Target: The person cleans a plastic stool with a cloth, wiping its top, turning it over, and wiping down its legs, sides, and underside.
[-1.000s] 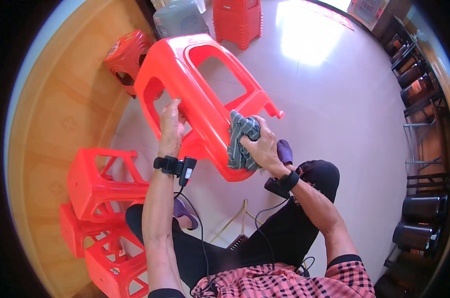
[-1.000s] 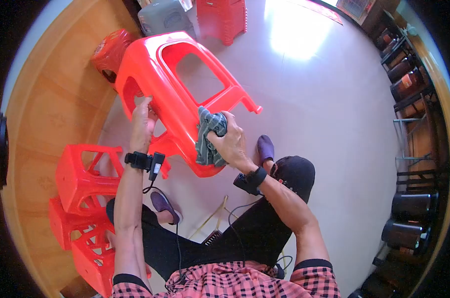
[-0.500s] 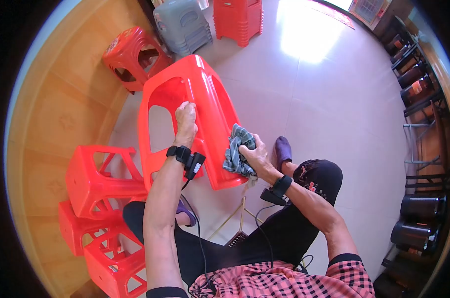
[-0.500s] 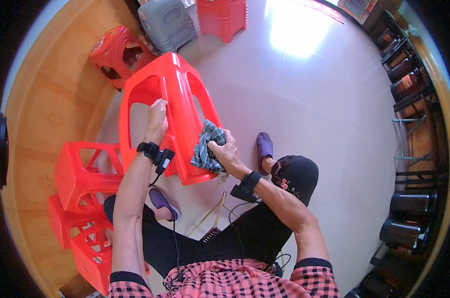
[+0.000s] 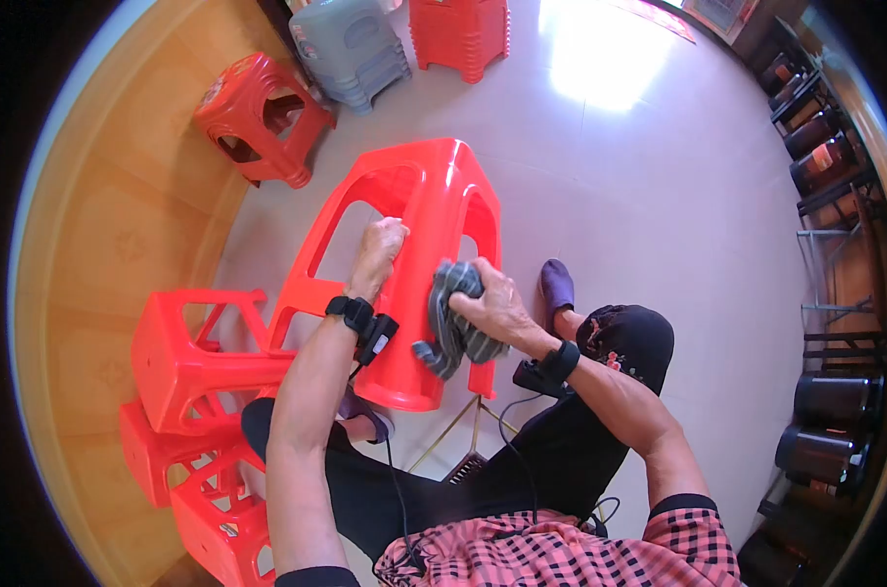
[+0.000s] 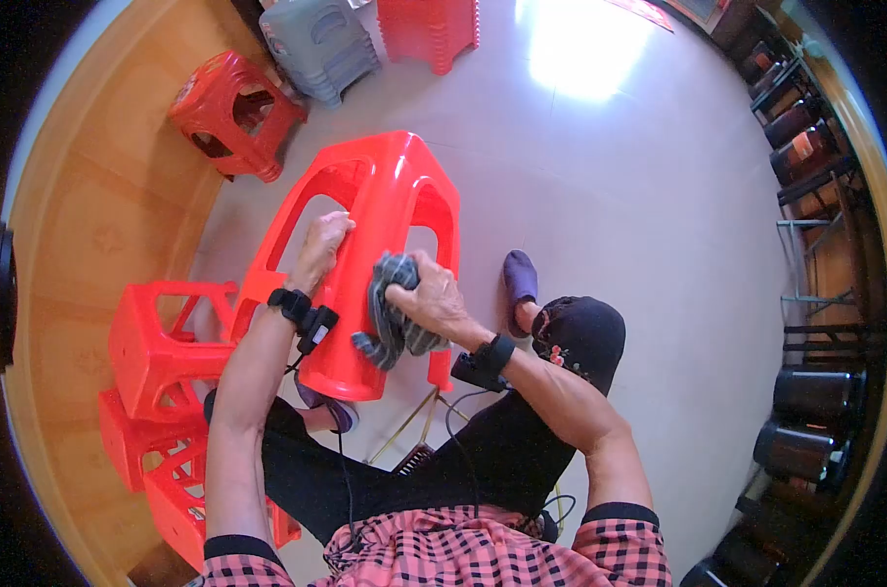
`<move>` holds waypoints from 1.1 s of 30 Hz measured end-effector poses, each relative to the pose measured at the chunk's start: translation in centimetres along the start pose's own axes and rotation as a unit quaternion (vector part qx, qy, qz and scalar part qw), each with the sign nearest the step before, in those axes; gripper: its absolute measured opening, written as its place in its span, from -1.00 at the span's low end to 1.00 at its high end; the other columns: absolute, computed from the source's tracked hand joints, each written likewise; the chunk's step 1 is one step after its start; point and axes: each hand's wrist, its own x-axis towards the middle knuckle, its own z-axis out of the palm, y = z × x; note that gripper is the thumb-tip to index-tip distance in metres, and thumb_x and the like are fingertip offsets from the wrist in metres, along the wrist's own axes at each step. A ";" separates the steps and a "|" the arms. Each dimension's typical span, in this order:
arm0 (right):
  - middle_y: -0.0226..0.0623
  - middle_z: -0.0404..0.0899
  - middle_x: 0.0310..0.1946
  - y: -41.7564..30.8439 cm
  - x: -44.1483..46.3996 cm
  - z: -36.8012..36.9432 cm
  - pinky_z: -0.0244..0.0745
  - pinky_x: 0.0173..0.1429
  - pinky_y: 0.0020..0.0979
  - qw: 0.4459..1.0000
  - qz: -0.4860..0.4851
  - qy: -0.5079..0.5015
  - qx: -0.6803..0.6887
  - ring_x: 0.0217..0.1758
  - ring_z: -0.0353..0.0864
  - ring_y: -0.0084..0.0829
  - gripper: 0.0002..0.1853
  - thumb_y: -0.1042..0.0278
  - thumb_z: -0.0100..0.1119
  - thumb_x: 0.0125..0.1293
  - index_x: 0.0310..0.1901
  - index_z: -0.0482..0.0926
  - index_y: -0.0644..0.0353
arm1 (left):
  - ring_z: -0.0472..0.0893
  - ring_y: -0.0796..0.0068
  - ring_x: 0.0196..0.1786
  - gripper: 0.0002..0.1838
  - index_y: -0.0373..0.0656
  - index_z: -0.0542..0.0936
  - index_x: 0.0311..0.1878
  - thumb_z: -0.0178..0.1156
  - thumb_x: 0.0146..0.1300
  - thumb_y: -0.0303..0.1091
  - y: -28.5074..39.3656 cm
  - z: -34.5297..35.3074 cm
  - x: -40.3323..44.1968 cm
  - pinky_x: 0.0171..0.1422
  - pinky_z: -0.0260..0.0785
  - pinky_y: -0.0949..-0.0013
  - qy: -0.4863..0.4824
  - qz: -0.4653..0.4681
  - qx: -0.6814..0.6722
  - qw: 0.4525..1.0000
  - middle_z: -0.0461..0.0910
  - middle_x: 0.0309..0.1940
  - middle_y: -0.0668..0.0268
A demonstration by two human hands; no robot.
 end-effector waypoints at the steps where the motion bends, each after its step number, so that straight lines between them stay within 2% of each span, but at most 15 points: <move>1: 0.09 0.60 -0.28 -0.3 0.4 -0.5 0.48 0.00 -0.14 1.000 0.001 0.002 -0.001 -0.14 0.62 -0.01 -0.44 0.14 0.20 -0.02 0.00 0.45 0.31 | 0.24 0.73 -0.51 -0.89 -0.26 0.52 -0.40 0.11 0.10 -0.41 -0.2 0.0 0.2 -0.45 0.10 0.43 -0.002 0.000 -0.001 1.000 0.30 -0.59 0.53; 4: -0.05 0.61 -0.32 -0.5 1.9 -1.9 0.49 -0.03 -0.26 0.985 0.021 0.116 0.127 -0.19 0.64 -0.21 -0.52 0.26 0.15 0.05 0.04 0.43 0.25 | 0.27 0.70 -0.50 -0.87 -0.22 0.45 -0.47 0.09 0.15 -0.40 -0.6 -0.3 0.2 -0.42 0.13 0.44 -0.086 0.032 0.009 0.996 0.32 -0.59 0.49; 6: -0.04 0.61 -0.31 -1.0 2.8 -2.7 0.49 -0.02 -0.25 0.982 -0.017 0.148 0.117 -0.19 0.64 -0.18 -0.50 0.26 0.16 0.05 0.06 0.42 0.25 | 0.48 0.62 -0.31 -0.84 -0.21 0.53 -0.22 0.02 0.27 -0.36 -0.2 -0.6 0.1 -0.13 0.34 0.50 -0.152 0.086 0.106 0.979 0.50 -0.41 0.38; 9: 0.01 0.60 -0.28 -0.5 4.3 -2.6 0.49 0.00 -0.21 0.975 -0.095 0.180 0.092 -0.16 0.64 -0.11 -0.46 0.25 0.16 0.04 0.10 0.39 0.22 | 0.40 0.63 -0.44 -0.85 -0.13 0.48 -0.27 0.01 0.30 -0.27 -4.0 -1.3 1.9 -0.34 0.30 0.48 -0.174 0.087 0.131 0.972 0.44 -0.48 0.43; 10: 0.02 0.60 -0.26 -0.7 4.6 -2.5 0.48 0.02 -0.19 0.987 -0.080 0.121 0.067 -0.13 0.63 -0.10 -0.46 0.23 0.17 0.03 0.09 0.40 0.21 | 0.40 0.63 -0.44 -0.85 -0.13 0.48 -0.27 0.01 0.30 -0.27 -3.8 -1.1 1.5 -0.34 0.30 0.48 -0.171 0.084 0.133 0.973 0.44 -0.48 0.43; 12: 0.05 0.60 -0.21 -0.8 4.6 -1.7 0.47 0.06 -0.14 0.997 -0.058 0.035 0.040 -0.07 0.62 -0.06 -0.46 0.18 0.17 0.03 0.09 0.41 0.16 | 0.31 0.65 -0.55 -0.81 -0.07 0.42 -0.34 0.00 0.30 -0.19 -3.6 -0.1 0.7 -0.50 0.20 0.48 -0.053 -0.105 0.138 0.983 0.39 -0.53 0.45; 16: 0.05 0.60 -0.18 -0.6 4.9 -1.1 0.48 0.02 -0.10 0.991 -0.076 0.012 -0.106 -0.08 0.61 0.00 -0.45 0.15 0.19 -0.01 0.07 0.44 0.16 | 0.29 0.64 -0.59 -0.79 -0.04 0.40 -0.33 -0.03 0.31 -0.14 -3.3 0.9 0.1 -0.55 0.18 0.48 -0.093 -0.035 0.101 0.990 0.38 -0.54 0.44; 18: 0.04 0.59 -0.20 -0.7 4.9 -1.4 0.48 0.00 -0.08 0.988 -0.085 0.003 -0.132 -0.11 0.61 0.00 -0.46 0.15 0.20 -0.02 0.04 0.45 0.17 | 0.34 0.61 -0.57 -0.79 -0.08 0.41 -0.25 -0.08 0.31 -0.16 -1.2 1.9 -0.4 -0.51 0.22 0.47 -0.078 -0.175 0.085 0.978 0.40 -0.51 0.42; 19: 0.03 0.59 -0.23 -0.7 4.9 -1.4 0.48 -0.02 -0.07 0.983 -0.095 -0.002 -0.160 -0.14 0.61 0.00 -0.48 0.14 0.21 -0.03 0.01 0.46 0.17 | 0.34 0.61 -0.57 -0.79 -0.08 0.41 -0.25 -0.08 0.31 -0.16 -0.4 2.2 -0.8 -0.51 0.22 0.47 -0.077 -0.176 0.083 0.978 0.40 -0.51 0.42; 22: 0.03 0.56 -0.26 -0.3 5.1 -1.2 0.49 -0.05 -0.04 0.972 -0.085 -0.012 -0.220 -0.18 0.60 0.02 -0.50 0.13 0.23 -0.03 -0.03 0.47 0.18 | 0.32 0.55 -0.41 -0.72 -0.17 0.39 -0.13 0.01 0.29 -0.14 0.5 3.1 -1.3 -0.33 0.26 0.41 -0.112 -0.152 0.065 0.980 0.32 -0.43 0.38; 24: 0.03 0.56 -0.25 0.3 5.2 -1.3 0.49 -0.05 -0.03 0.965 -0.063 -0.017 -0.253 -0.18 0.60 0.03 -0.50 0.12 0.24 -0.03 -0.04 0.47 0.18 | 0.41 0.50 -0.40 -0.60 -0.27 0.37 0.04 0.02 0.28 -0.16 0.3 3.6 -1.4 -0.36 0.31 0.34 -0.055 0.011 0.207 0.977 0.41 -0.40 0.34; 28: 0.04 0.54 -0.21 2.1 5.8 -2.1 0.49 -0.04 -0.02 0.952 -0.022 -0.012 -0.304 -0.16 0.59 0.06 -0.48 0.11 0.27 -0.04 -0.03 0.48 0.17 | 0.48 0.46 -0.28 -0.47 -0.34 0.30 0.18 0.07 0.27 -0.15 5.4 2.1 -2.2 -0.21 0.36 0.34 -0.083 -0.091 0.318 0.940 0.47 -0.31 0.23; 30: 0.05 0.54 -0.21 2.6 5.8 -2.3 0.49 -0.03 -0.02 0.956 -0.022 -0.011 -0.294 -0.15 0.59 0.05 -0.48 0.12 0.27 -0.04 -0.03 0.48 0.16 | 0.55 0.22 -0.09 -0.44 -0.14 0.31 0.25 0.12 0.21 -0.15 6.0 -0.2 -3.0 0.01 0.39 0.22 -0.050 -0.090 0.306 0.946 0.51 -0.08 0.02; 31: 0.05 0.54 -0.20 2.6 5.7 -2.3 0.48 -0.03 -0.02 0.959 -0.021 -0.008 -0.281 -0.13 0.59 0.05 -0.48 0.13 0.27 -0.05 -0.03 0.49 0.16 | 0.55 0.22 -0.09 -0.44 -0.14 0.31 0.25 0.12 0.21 -0.15 5.9 -1.6 -3.8 0.01 0.39 0.22 -0.047 -0.091 0.305 0.947 0.51 -0.08 0.02; 33: 0.06 0.53 -0.19 2.3 5.5 -2.3 0.48 -0.01 -0.02 0.960 -0.020 -0.005 -0.279 -0.11 0.58 0.05 -0.48 0.12 0.27 -0.05 -0.02 0.49 0.16 | 0.56 0.08 -0.08 -0.42 -0.19 0.31 0.25 0.13 0.21 -0.13 5.9 -5.1 -5.9 0.02 0.39 0.16 0.042 0.052 0.384 0.921 0.48 -0.01 -0.07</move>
